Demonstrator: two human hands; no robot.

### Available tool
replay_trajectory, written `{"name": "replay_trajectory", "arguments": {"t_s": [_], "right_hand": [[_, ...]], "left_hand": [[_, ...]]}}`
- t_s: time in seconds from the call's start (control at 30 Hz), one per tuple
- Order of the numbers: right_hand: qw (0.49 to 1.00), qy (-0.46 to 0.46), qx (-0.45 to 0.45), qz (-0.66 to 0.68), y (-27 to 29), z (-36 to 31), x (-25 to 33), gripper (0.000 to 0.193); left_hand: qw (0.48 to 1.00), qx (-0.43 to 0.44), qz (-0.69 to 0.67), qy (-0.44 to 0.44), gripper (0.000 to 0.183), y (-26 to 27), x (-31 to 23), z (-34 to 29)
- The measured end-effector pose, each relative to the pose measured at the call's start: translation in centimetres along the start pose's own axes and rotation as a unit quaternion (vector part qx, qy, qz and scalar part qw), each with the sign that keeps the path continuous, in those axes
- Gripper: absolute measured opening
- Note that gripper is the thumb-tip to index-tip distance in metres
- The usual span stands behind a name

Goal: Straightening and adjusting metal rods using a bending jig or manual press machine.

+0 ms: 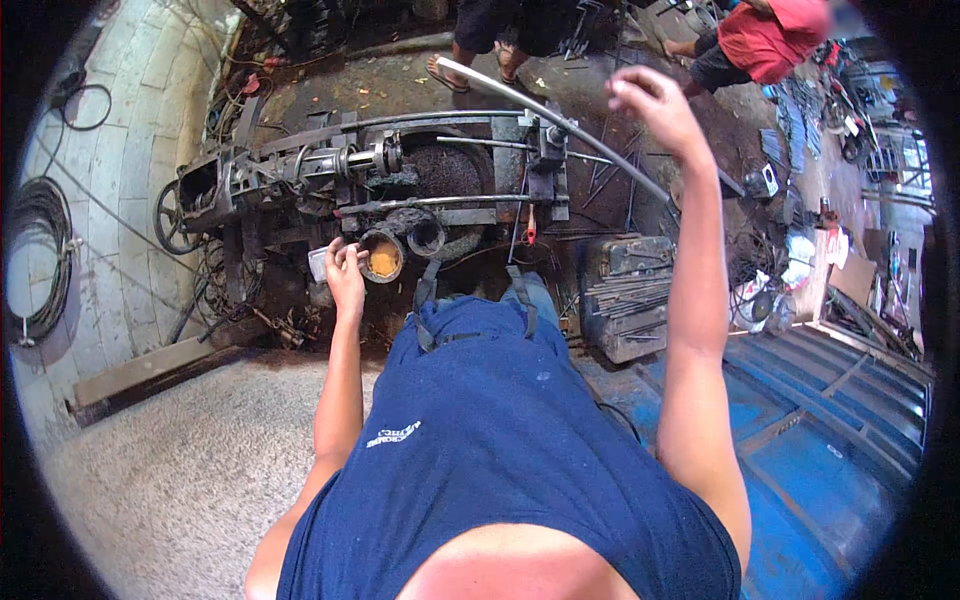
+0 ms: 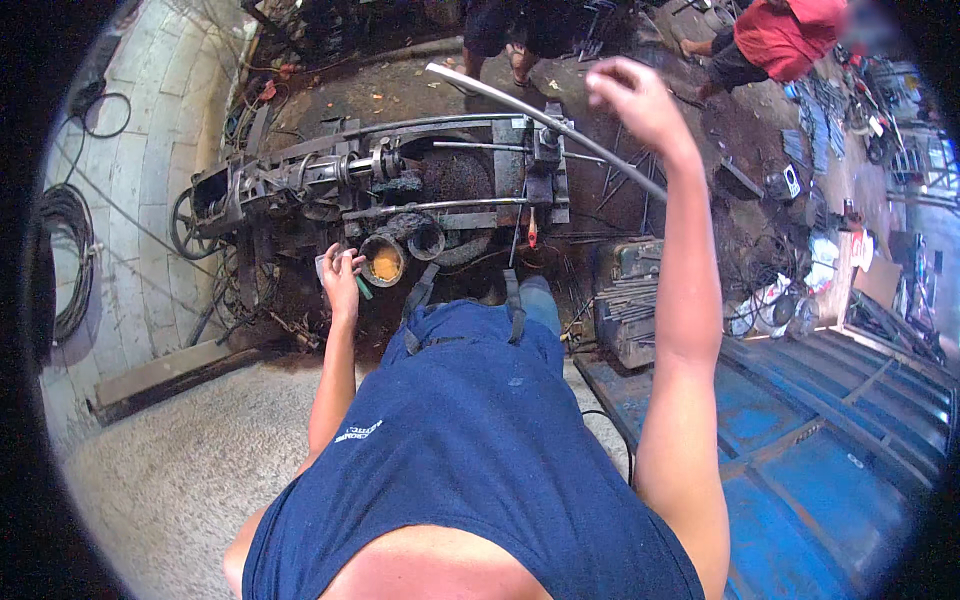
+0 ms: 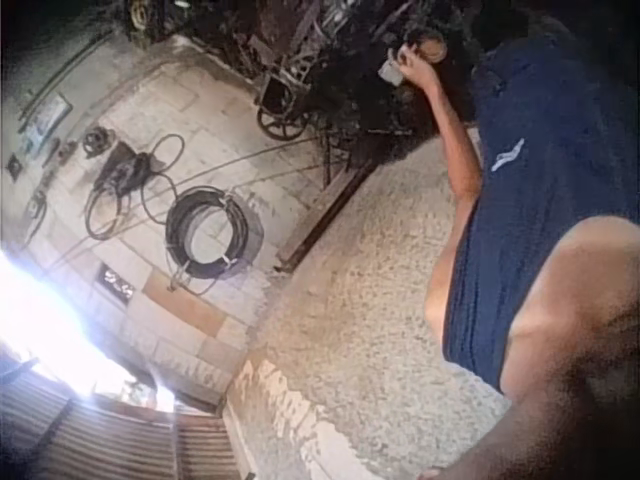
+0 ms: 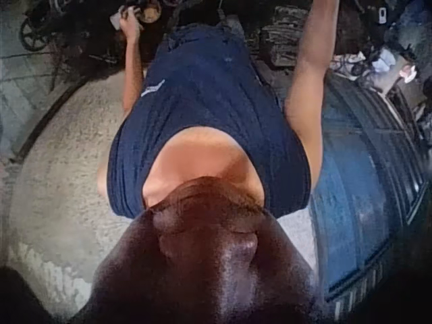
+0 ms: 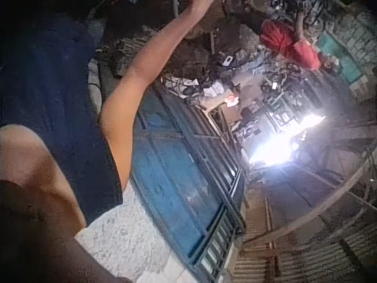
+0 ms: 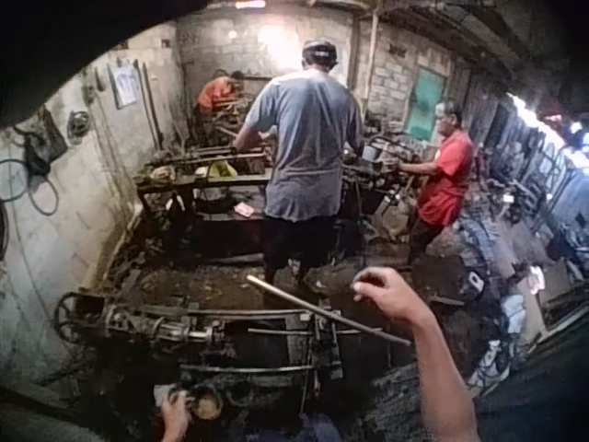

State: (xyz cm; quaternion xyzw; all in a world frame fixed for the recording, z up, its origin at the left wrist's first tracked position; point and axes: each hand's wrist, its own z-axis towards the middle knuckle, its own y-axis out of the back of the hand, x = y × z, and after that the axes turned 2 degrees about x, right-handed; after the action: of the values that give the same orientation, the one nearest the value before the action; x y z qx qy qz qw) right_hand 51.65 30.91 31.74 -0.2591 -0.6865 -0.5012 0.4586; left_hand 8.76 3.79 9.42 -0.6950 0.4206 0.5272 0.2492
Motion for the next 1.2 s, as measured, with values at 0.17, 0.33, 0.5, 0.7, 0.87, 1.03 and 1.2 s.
{"name": "replay_trajectory", "arguments": {"t_s": [0.17, 0.33, 0.5, 0.7, 0.87, 1.03, 1.2], "right_hand": [[0.964, -0.059, -0.164, -0.203, -3.5, -6.8, -5.6, 0.033], [0.921, -0.314, -0.131, -0.191, -10.6, -11.8, -12.7, 0.048], [0.843, -0.229, 0.461, 0.157, -19.1, -11.2, -3.7, 0.071], [0.944, -0.029, 0.155, 0.29, -9.0, -5.6, 1.5, 0.03], [0.952, -0.164, -0.093, 0.242, 0.2, -5.7, -5.6, 0.029], [0.925, -0.243, -0.224, 0.185, 2.6, -8.3, -11.7, 0.024], [0.8, -0.201, -0.552, 0.127, -2.0, -10.7, -20.7, 0.031]], "left_hand": [[1.0, 0.03, 0.009, -0.002, 0.039, 0.2, 0.0, 0.4], [0.999, 0.002, 0.042, -0.009, 0.038, -0.2, 1.3, 0.1], [0.998, -0.038, 0.038, 0.044, 0.038, -2.4, 0.8, -1.4], [0.993, -0.102, 0.032, -0.04, 0.039, -3.9, -5.3, 1.4], [0.989, -0.085, 0.084, -0.088, 0.034, -6.8, -8.1, 0.6], [0.958, -0.004, 0.215, -0.187, 0.034, -12.7, -10.9, 0.1], [0.814, 0.113, 0.37, -0.433, 0.033, -21.7, -16.5, 5.4]]}}
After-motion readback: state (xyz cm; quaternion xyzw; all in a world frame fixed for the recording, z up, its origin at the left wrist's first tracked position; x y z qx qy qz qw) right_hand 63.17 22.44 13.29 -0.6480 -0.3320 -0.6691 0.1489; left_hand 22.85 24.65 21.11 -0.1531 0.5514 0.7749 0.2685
